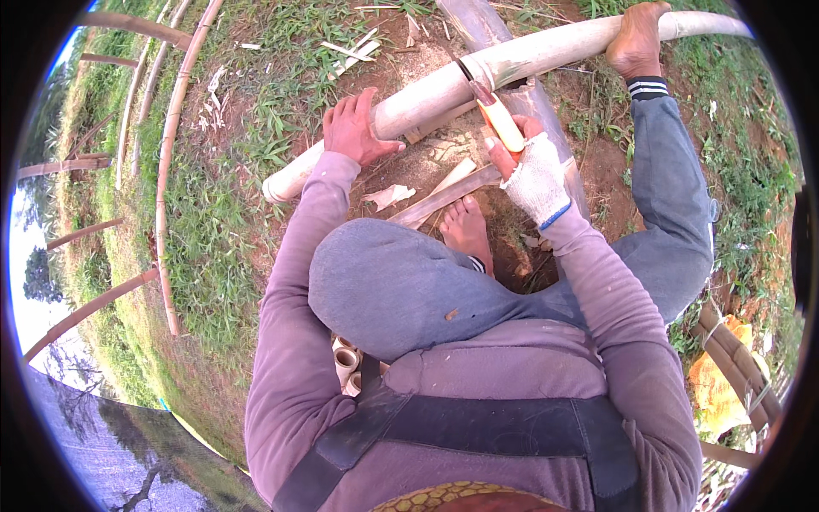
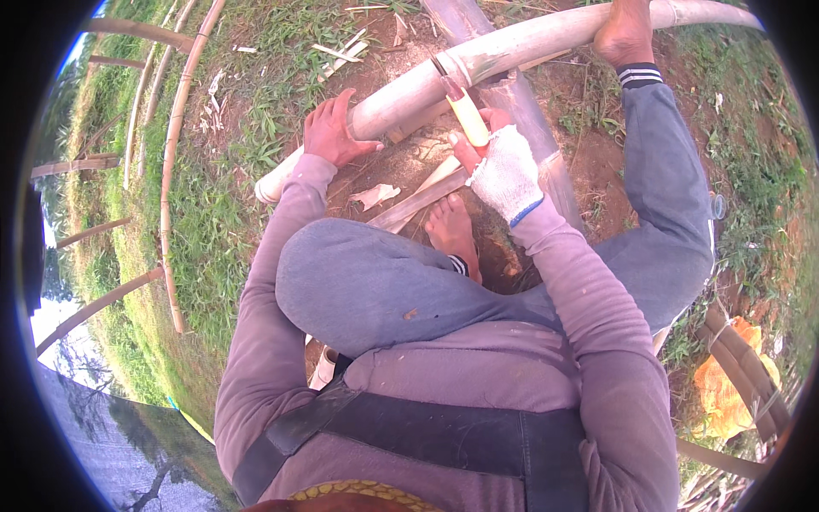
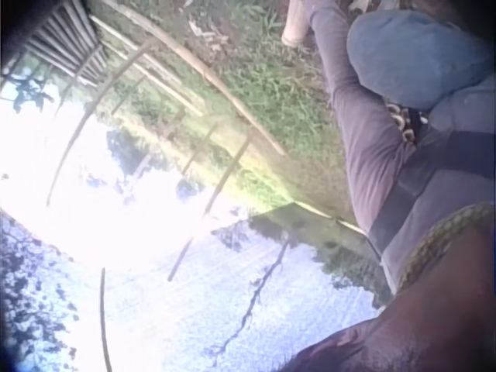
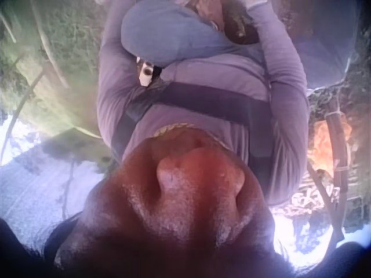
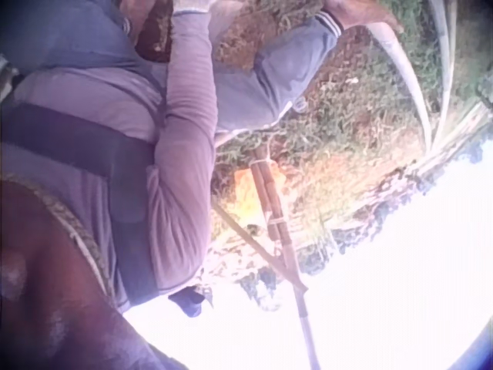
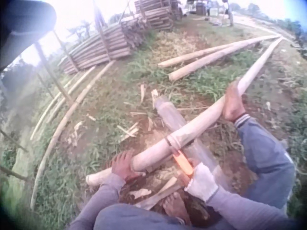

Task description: The person sits on the ground and uses a hand saw to cut long bamboo poles into shorter sections. They position the bamboo on a support, saw through it, and move the cut pieces aside. The person repeats this process with multiple bamboo poles.

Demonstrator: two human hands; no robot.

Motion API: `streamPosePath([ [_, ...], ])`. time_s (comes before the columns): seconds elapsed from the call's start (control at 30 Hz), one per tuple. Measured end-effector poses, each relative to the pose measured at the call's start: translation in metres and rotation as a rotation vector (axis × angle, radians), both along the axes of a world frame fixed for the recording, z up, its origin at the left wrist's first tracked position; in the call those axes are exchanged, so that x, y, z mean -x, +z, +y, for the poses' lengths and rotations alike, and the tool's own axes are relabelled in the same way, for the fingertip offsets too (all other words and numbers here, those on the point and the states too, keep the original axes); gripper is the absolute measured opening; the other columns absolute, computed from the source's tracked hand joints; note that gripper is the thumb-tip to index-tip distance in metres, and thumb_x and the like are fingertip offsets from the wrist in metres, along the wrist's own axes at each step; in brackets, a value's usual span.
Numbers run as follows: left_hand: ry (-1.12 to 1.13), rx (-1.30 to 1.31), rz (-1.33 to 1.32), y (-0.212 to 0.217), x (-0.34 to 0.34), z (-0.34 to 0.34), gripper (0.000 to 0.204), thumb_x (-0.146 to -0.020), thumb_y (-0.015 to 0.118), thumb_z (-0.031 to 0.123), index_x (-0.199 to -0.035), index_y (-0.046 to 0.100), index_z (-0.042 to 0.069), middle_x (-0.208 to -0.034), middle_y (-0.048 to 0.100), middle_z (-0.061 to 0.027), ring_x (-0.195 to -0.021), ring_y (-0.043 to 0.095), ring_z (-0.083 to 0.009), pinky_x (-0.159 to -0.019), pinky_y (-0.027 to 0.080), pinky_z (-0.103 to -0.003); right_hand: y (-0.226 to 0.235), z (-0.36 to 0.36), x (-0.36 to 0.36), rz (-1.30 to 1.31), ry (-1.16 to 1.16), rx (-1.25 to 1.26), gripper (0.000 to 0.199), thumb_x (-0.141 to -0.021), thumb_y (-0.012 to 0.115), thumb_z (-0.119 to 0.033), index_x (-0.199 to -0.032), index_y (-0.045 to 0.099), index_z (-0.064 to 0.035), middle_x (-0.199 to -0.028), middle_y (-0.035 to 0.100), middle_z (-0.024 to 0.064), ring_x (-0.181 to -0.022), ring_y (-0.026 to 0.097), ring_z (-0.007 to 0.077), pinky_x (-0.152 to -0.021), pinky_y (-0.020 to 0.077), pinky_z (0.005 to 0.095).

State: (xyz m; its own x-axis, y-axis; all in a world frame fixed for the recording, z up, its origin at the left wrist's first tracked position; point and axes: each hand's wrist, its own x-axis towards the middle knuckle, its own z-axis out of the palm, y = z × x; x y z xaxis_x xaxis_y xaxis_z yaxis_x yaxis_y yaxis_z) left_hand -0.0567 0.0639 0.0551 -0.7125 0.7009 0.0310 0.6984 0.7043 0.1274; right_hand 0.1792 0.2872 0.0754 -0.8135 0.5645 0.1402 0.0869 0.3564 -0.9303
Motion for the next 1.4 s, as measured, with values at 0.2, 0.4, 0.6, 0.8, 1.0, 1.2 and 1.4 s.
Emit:
streamPosePath([
  [0.2, 0.068, 0.127, -0.289, -0.003, 0.003, 0.03, 0.087, -0.07, 0.095, 0.041, -0.144, 0.055, 0.019, -0.131, 0.071, -0.0201, -0.118, 0.071, -0.0432, -0.102, 0.056, -0.051, 0.056, -0.011, -0.073, -0.197, -0.062, -0.227, 0.031, -0.098, 0.079, -0.025, -0.111, 0.067, 0.0009, -0.083, 0.071, 0.0186, -0.069, 0.071, 0.0332, -0.065, 0.0555, 0.0419],
  [0.4, 0.108, 0.116, -0.295, -0.004, 0.001, 0.028, 0.079, -0.071, 0.095, 0.041, -0.138, 0.058, 0.018, -0.131, 0.072, -0.0173, -0.118, 0.071, -0.0418, -0.102, 0.056, -0.052, 0.057, -0.017, -0.164, -0.208, -0.001, -0.182, 0.03, -0.098, 0.079, -0.018, -0.116, 0.062, -0.0004, -0.081, 0.067, 0.0103, -0.069, 0.069, 0.023, -0.065, 0.0555, 0.037],
  [0.6, 0.091, 0.114, -0.29, -0.002, -0.001, 0.037, 0.088, -0.071, 0.093, 0.04, -0.148, 0.056, 0.021, -0.134, 0.071, -0.0183, -0.122, 0.069, -0.0428, -0.105, 0.055, -0.051, 0.021, 0.01, 0.035, -0.17, -0.121, -0.245, 0.029, -0.098, 0.076, -0.027, -0.108, 0.069, -0.0009, -0.088, 0.072, 0.0244, -0.082, 0.073, 0.0443, -0.072, 0.0572, 0.05],
  [0.8, 0.119, 0.118, -0.364, -0.003, -0.004, 0.022, 0.089, -0.07, 0.094, 0.038, -0.149, 0.055, 0.022, -0.136, 0.071, -0.0174, -0.125, 0.068, -0.0428, -0.106, 0.054, -0.052, 0.04, -0.014, -0.121, -0.254, 0.007, -0.126, 0.025, -0.097, 0.077, -0.022, -0.11, 0.067, -0.0032, -0.083, 0.068, 0.0186, -0.076, 0.071, 0.0407, -0.068, 0.0571, 0.0443],
  [1.0, 0.103, 0.087, -0.329, -0.004, -0.002, 0.036, 0.089, -0.07, 0.095, 0.037, -0.148, 0.055, 0.023, -0.132, 0.072, -0.0182, -0.122, 0.07, -0.0428, -0.104, 0.055, -0.052, 0.014, -0.001, -0.046, -0.167, -0.037, -0.31, 0.025, -0.097, 0.077, -0.024, -0.104, 0.066, -0.003, -0.082, 0.069, 0.0207, -0.074, 0.072, 0.0417, -0.064, 0.0566, 0.0474],
  [1.2, 0.111, 0.057, -0.288, -0.011, 0.004, 0.033, 0.084, -0.07, 0.095, 0.036, -0.144, 0.057, 0.024, -0.128, 0.072, -0.019, -0.117, 0.072, -0.0433, -0.1, 0.057, -0.052, 0.024, -0.005, -0.059, -0.196, -0.043, -0.246, 0.028, -0.096, 0.078, -0.026, -0.104, 0.065, -0.0024, -0.079, 0.069, 0.0207, -0.072, 0.071, 0.0426, -0.063, 0.0555, 0.0494],
  [1.4, 0.118, 0.107, -0.339, -0.006, -0.004, 0.033, 0.088, -0.071, 0.095, 0.036, -0.148, 0.055, 0.022, -0.133, 0.071, -0.0197, -0.122, 0.07, -0.0428, -0.104, 0.056, -0.052, 0.017, -0.01, -0.083, -0.157, -0.037, -0.226, 0.026, -0.097, 0.077, -0.022, -0.107, 0.066, -0.0009, -0.082, 0.069, 0.02, -0.072, 0.071, 0.0419, -0.063, 0.0558, 0.0481],
])
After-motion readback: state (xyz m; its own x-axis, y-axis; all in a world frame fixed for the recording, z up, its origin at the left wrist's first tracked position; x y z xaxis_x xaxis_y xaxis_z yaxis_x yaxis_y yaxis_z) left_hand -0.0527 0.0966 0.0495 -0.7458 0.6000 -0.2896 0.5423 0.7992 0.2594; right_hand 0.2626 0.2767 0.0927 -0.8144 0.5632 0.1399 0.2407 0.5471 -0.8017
